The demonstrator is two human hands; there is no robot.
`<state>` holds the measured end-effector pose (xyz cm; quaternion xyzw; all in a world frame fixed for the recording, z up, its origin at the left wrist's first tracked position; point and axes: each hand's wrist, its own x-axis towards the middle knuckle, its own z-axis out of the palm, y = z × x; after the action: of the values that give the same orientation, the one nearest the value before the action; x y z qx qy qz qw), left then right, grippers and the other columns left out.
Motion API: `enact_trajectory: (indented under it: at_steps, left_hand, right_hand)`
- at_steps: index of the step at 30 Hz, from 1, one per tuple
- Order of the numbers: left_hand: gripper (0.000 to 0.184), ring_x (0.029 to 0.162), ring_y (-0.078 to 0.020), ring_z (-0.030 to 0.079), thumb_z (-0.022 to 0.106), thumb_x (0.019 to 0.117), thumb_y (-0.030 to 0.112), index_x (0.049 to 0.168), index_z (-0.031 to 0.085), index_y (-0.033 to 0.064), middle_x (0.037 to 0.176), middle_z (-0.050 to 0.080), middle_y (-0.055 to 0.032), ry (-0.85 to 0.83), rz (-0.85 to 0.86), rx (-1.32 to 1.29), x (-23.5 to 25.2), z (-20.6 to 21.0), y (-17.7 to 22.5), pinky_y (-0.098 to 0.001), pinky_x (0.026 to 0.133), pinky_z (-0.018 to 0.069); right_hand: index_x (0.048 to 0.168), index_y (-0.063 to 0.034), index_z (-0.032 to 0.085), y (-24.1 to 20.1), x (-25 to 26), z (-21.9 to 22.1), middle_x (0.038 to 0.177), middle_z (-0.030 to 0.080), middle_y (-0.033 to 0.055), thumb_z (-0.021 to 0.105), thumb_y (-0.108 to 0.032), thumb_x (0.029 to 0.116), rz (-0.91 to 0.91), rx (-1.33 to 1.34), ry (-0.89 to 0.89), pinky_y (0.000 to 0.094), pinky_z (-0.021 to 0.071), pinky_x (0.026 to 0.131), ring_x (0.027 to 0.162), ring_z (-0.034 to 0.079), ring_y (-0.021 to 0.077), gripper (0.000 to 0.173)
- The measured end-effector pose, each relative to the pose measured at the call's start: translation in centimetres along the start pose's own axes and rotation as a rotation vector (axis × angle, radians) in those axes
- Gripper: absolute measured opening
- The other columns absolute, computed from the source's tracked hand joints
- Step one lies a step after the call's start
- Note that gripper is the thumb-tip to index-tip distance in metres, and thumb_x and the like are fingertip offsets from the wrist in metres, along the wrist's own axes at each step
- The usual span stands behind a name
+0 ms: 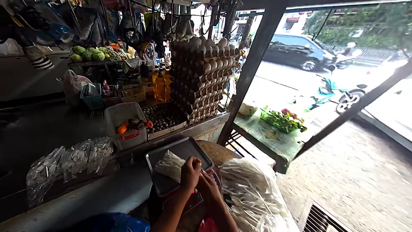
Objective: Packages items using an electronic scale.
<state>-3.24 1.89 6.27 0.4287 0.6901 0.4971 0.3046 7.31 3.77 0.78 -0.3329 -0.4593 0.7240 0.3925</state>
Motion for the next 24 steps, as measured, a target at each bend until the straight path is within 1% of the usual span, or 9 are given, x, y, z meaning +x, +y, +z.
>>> enact_trajectory:
  at_steps: [2,5,8,10,12,14,16,20,24]
  left_hand:
    - [0.021,0.080,-0.0181,0.066,0.059,0.1014,0.009,0.117,0.064,-0.0034,0.096,0.068,-0.0141,-0.003,-0.027,-0.031,0.6,-1.1,-0.3,-0.0345,0.079,0.0551]
    - [0.021,0.083,-0.0197,0.066,0.058,0.1018,0.009,0.118,0.064,-0.0033,0.097,0.068,-0.0148,-0.040,-0.028,0.011,0.5,-1.3,-0.1,-0.0360,0.082,0.0545]
    - [0.022,0.088,-0.0230,0.068,0.056,0.1024,0.009,0.120,0.064,-0.0025,0.098,0.069,-0.0158,-0.060,-0.007,0.093,0.2,-0.7,0.9,-0.0392,0.086,0.0541]
    - [0.022,0.088,-0.0238,0.068,0.056,0.1024,0.009,0.119,0.064,-0.0022,0.098,0.069,-0.0156,-0.042,0.009,0.119,0.6,-0.7,1.1,-0.0397,0.086,0.0540]
    - [0.022,0.088,-0.0241,0.068,0.055,0.1027,0.009,0.119,0.064,-0.0020,0.098,0.070,-0.0153,0.000,0.028,0.151,1.1,-1.0,0.8,-0.0399,0.086,0.0540]
    - [0.023,0.090,-0.0256,0.068,0.053,0.1036,0.009,0.121,0.063,-0.0013,0.099,0.069,-0.0157,0.037,0.037,0.204,1.3,-1.3,0.4,-0.0416,0.087,0.0540]
    - [0.024,0.092,-0.0274,0.069,0.052,0.1038,0.009,0.122,0.063,-0.0012,0.101,0.070,-0.0166,0.053,0.048,0.252,1.2,-1.3,0.2,-0.0430,0.088,0.0544]
    - [0.026,0.102,-0.0294,0.070,0.050,0.1044,0.010,0.124,0.065,0.0003,0.109,0.071,-0.0174,0.028,0.061,0.322,0.5,0.0,0.6,-0.0455,0.093,0.0539]
    - [0.025,0.101,-0.0300,0.070,0.051,0.1036,0.010,0.121,0.066,0.0011,0.108,0.071,-0.0171,0.043,0.118,0.363,0.0,1.4,0.2,-0.0457,0.091,0.0548]
  right_hand:
    - [0.127,0.0076,0.057,-0.1,0.5,-1.0,0.110,0.071,0.0107,0.040,-0.007,0.1080,-0.010,0.068,-0.046,0.0345,0.0616,0.083,0.089,0.072,0.0162,0.029]
    - [0.109,0.0052,0.064,-0.4,1.2,-0.5,0.089,0.072,0.0053,0.048,-0.004,0.1058,-0.103,-0.028,0.053,0.0288,0.0611,0.070,0.073,0.070,0.0110,0.019]
    - [0.102,0.0074,0.068,-0.3,2.5,0.7,0.081,0.070,0.0024,0.053,0.000,0.1023,-0.267,-0.253,0.107,0.0207,0.0583,0.068,0.069,0.067,0.0019,0.017]
    - [0.109,0.0079,0.067,-0.7,3.0,0.8,0.088,0.071,0.0055,0.056,0.003,0.0987,-0.313,-0.379,0.099,0.0209,0.0562,0.070,0.072,0.065,0.0028,0.016]
    - [0.122,0.0084,0.060,-1.7,2.4,0.2,0.100,0.071,0.0121,0.056,0.004,0.0968,-0.323,-0.544,0.097,0.0278,0.0576,0.069,0.075,0.068,0.0109,0.026]
    - [0.128,0.0087,0.055,-2.6,1.3,-1.3,0.103,0.074,0.0145,0.056,0.004,0.0947,-0.368,-0.684,0.135,0.0347,0.0586,0.071,0.079,0.071,0.0172,0.033]
    - [0.127,0.0081,0.055,-3.6,0.2,-3.1,0.102,0.074,0.0135,0.057,0.004,0.0933,-0.419,-0.750,0.179,0.0358,0.0590,0.072,0.080,0.071,0.0176,0.034]
    - [0.126,0.0062,0.057,-5.5,-1.3,-5.8,0.100,0.075,0.0106,0.055,0.004,0.0915,-0.425,-0.780,0.157,0.0307,0.0581,0.069,0.077,0.070,0.0128,0.034]
    - [0.125,0.0049,0.058,-6.1,-3.0,-7.8,0.099,0.076,0.0078,0.055,0.002,0.0904,-0.373,-0.778,0.104,0.0288,0.0588,0.068,0.076,0.071,0.0108,0.034]
